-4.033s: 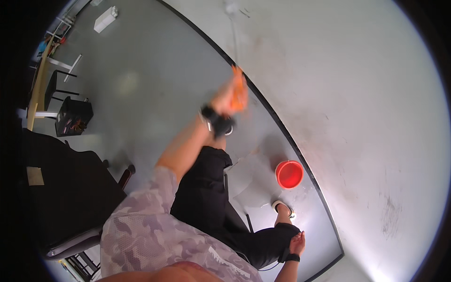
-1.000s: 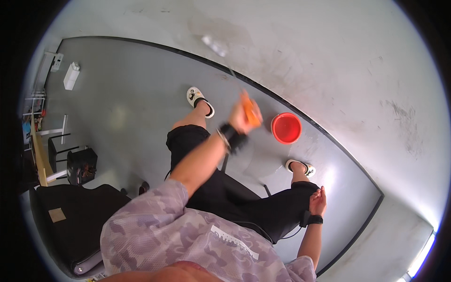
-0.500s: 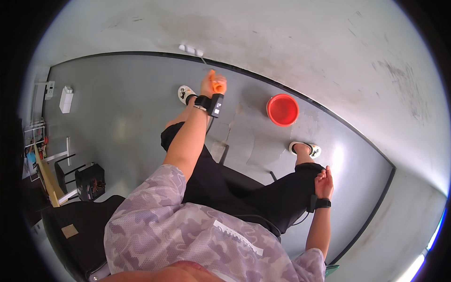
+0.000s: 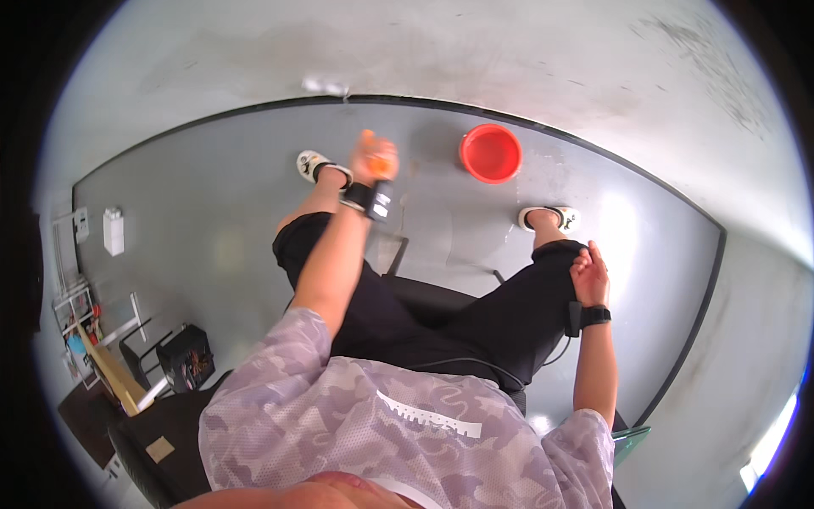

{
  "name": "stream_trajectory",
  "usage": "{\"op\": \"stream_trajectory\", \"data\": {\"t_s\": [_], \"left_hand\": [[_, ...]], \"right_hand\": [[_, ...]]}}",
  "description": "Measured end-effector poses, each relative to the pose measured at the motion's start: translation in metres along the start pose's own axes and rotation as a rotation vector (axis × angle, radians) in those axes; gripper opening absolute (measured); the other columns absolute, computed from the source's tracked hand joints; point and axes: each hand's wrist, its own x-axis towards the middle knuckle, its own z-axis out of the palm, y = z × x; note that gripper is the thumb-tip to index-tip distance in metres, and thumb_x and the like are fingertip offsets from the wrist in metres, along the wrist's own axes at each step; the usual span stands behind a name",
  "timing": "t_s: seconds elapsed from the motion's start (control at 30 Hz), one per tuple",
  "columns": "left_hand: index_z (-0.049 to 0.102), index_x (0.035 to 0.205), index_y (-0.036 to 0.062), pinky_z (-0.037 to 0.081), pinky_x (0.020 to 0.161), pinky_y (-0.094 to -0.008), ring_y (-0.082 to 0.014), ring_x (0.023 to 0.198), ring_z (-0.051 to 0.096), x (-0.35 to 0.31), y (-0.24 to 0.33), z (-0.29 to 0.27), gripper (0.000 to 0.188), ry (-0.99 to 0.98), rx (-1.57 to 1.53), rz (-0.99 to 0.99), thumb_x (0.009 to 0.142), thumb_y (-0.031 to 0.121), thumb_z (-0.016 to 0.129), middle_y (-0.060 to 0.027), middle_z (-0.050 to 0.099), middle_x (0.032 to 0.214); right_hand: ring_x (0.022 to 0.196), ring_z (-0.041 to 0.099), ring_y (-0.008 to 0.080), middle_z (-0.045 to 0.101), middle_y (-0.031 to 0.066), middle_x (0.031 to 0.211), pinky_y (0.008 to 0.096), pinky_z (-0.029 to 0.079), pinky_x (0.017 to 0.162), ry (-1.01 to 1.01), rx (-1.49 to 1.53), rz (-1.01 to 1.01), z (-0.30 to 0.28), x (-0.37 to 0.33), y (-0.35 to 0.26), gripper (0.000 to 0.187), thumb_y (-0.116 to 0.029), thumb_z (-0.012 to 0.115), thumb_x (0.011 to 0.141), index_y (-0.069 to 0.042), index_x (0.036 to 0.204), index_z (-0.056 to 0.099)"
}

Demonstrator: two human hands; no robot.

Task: The person is using a paint roller and a bucket to apply paint to a white wall while sitting on a chair.

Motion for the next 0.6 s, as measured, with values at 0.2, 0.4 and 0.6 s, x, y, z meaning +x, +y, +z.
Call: {"op": "stream_trajectory", "data": {"t_s": [0.2,0.4,0.6], "left_hand": [[0.039,0.062,0.0089,0.039,0.047,-0.0203,-0.0082,0.045,0.04,-0.027,-0.014,0.04,0.034,0.144,-0.081,-0.15,0.079,0.029,0.06,0.0017,0.036,0.054],[0.043,0.075,0.0069,0.035,0.045,-0.0188,-0.0039,0.046,0.039,-0.126,-0.044,0.025,0.016,0.35,0.168,-0.316,0.082,0.016,0.054,0.003,0.038,0.057],[0.045,0.091,0.0048,0.037,0.044,-0.0201,-0.0072,0.047,0.042,-0.182,-0.071,0.09,0.014,0.701,0.86,-0.62,0.079,0.009,0.052,-0.0005,0.043,0.063]], "right_hand": [[0.074,0.05,0.0134,0.052,0.0073,0.089,0.023,0.045,0.065,-0.048,0.057,-0.023,-0.016,-0.006,-0.002,0.029,-0.016,0.046,0.091,-0.004,0.117,0.045],[0.078,0.052,0.0157,0.055,0.0101,0.093,0.0254,0.046,0.069,-0.066,0.1,-0.036,-0.016,-0.007,0.0,0.031,-0.016,0.047,0.09,-0.003,0.118,0.044],[0.079,0.051,0.0156,0.052,0.0097,0.094,0.0251,0.045,0.072,-0.123,0.142,-0.07,-0.036,-0.025,-0.01,0.03,-0.013,0.045,0.089,-0.002,0.118,0.043]]}}
